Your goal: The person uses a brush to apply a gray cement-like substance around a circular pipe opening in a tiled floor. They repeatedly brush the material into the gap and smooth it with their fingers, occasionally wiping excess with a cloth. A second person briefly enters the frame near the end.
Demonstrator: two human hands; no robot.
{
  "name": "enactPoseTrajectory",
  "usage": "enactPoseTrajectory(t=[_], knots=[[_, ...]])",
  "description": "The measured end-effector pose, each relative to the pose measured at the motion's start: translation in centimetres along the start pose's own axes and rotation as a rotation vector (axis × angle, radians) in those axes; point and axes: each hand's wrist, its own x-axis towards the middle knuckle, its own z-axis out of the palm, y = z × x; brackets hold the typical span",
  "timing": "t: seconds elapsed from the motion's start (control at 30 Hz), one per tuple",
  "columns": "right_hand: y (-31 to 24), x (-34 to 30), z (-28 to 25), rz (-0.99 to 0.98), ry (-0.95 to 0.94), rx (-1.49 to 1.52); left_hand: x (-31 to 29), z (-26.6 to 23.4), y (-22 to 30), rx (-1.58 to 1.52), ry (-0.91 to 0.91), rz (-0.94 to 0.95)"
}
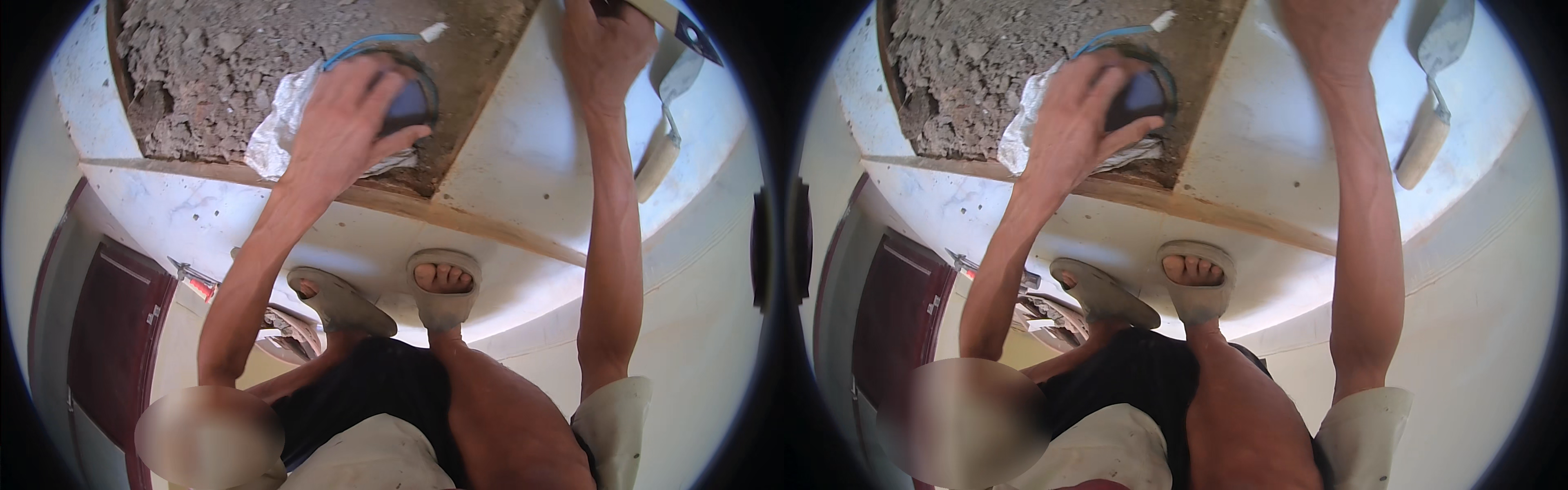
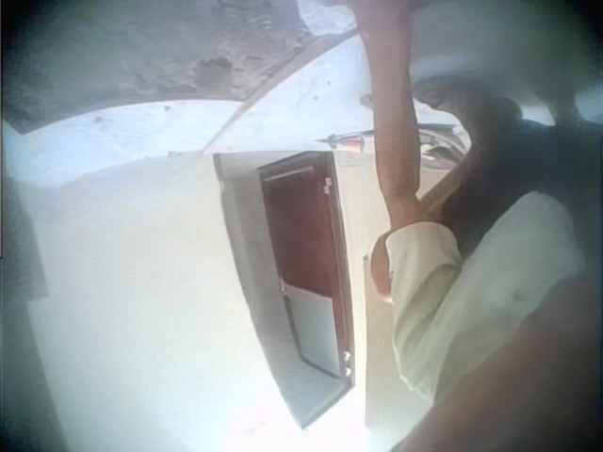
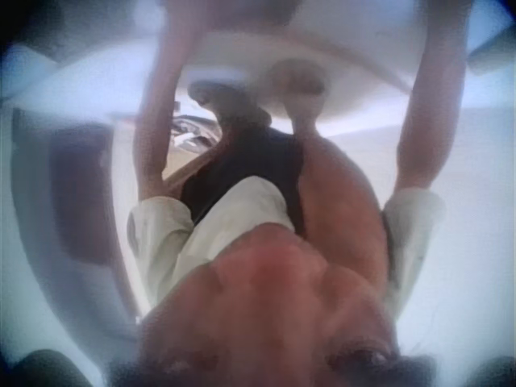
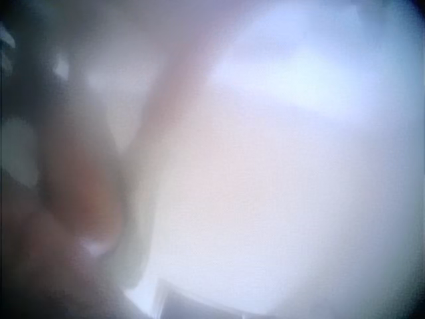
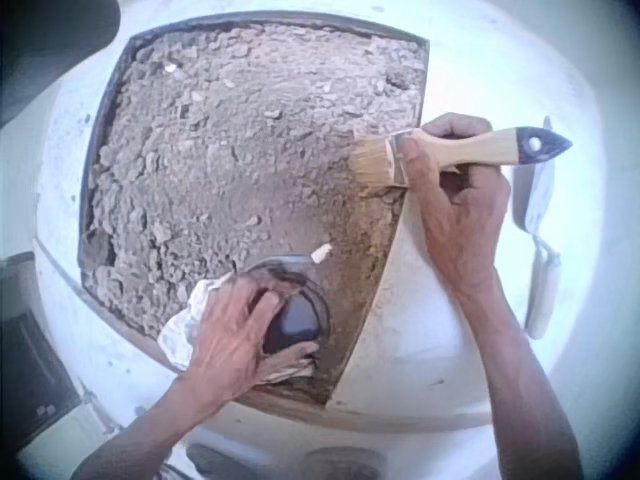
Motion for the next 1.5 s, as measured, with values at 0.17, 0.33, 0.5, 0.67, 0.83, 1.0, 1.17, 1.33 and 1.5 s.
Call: enactPoseTrajectory(t=[0.17, 0.33, 0.5, 0.67, 0.83, 1.0, 1.17, 1.33, 1.5], knots=[[-0.4, -0.2, -0.5, 0.027, -0.021, -0.022, 0.9, 1.1, -2.1, 0.093, -0.034, 0.149], [-1.7, -0.2, -0.4, 0.06, -0.029, -0.1, 1.3, 0.3, -3.4, 0.033, -0.064, 0.147], [-0.8, -0.1, -0.4, 0.003, 0.069, -0.065, -0.8, -1.0, -3.6, -0.02, -0.025, -0.109], [-0.9, -0.6, -1.3, 0.123, 0.138, -0.026, -4.4, -2.2, -3.6, 0.251, -0.012, -0.232], [-3.1, -3.2, -4.2, 0.552, 0.126, 0.114, -5.9, -1.8, -4.9, 0.261, 0.039, -0.291], [-5.3, -5.0, -7.2, 0.848, 0.1, 0.048, -6.3, -0.4, -4.6, 0.308, 0.112, -0.331], [-12.1, -10.0, 0.2, 0.231, -0.638, -0.541, -5.6, -0.2, -5.2, 0.176, 0.154, -0.363], [-9.1, -11.1, 4.7, 0.119, -0.811, -0.778, -5.9, 0.6, -5.5, 0.112, 0.241, -0.404], [-7.2, -11.4, 4.5, 0.154, -0.793, -0.756, -5.6, 1.7, -5.3, 0.114, 0.291, -0.455]])
